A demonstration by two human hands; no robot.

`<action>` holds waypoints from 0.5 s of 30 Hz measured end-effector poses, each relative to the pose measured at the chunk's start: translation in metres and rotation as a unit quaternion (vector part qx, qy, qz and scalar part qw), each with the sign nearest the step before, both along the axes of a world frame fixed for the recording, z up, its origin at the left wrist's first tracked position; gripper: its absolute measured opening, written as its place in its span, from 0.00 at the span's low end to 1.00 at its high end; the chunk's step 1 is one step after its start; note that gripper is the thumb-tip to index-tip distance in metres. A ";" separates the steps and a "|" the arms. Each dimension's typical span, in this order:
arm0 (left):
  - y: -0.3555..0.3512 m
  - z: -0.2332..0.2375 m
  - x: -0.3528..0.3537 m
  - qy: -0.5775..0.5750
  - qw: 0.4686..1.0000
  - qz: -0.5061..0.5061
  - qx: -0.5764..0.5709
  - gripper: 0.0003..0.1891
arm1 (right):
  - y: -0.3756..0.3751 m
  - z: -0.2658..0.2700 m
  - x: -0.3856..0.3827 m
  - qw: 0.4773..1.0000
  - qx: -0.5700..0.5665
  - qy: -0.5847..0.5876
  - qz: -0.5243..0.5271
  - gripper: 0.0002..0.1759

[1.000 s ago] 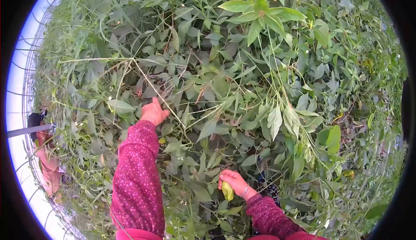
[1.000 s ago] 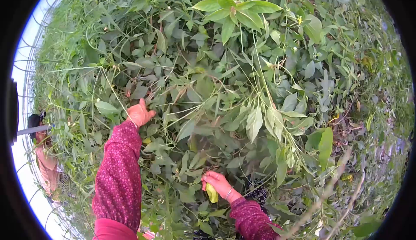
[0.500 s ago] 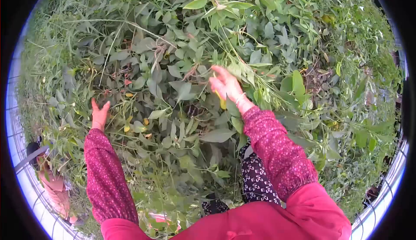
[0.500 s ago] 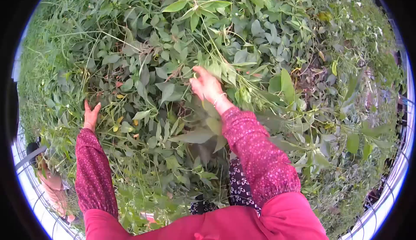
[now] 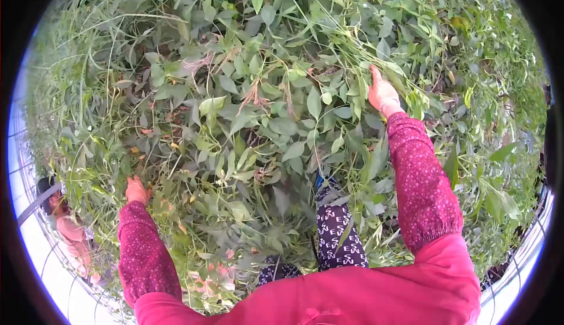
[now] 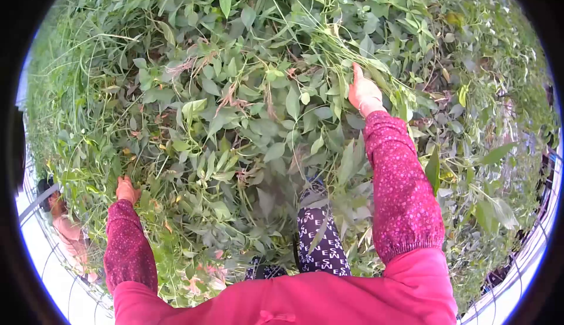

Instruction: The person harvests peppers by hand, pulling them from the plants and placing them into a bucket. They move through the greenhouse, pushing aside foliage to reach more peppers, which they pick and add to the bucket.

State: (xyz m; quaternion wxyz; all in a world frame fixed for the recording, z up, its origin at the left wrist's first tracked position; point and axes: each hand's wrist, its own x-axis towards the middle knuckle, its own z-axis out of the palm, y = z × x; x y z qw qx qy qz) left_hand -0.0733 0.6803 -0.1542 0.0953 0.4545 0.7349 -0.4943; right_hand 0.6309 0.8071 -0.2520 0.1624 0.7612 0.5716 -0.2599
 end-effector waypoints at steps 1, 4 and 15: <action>-0.003 0.004 -0.007 0.001 1.000 0.003 0.004 0.42 | 0.002 -0.006 0.006 1.000 0.002 0.004 0.012 0.39; -0.004 0.017 -0.005 -0.010 1.000 0.015 0.013 0.39 | 0.012 0.001 0.014 0.998 -0.028 0.027 0.058 0.37; 0.045 0.029 0.118 -0.065 0.993 0.091 -0.034 0.30 | 0.024 0.033 0.011 0.978 -0.160 0.069 0.110 0.30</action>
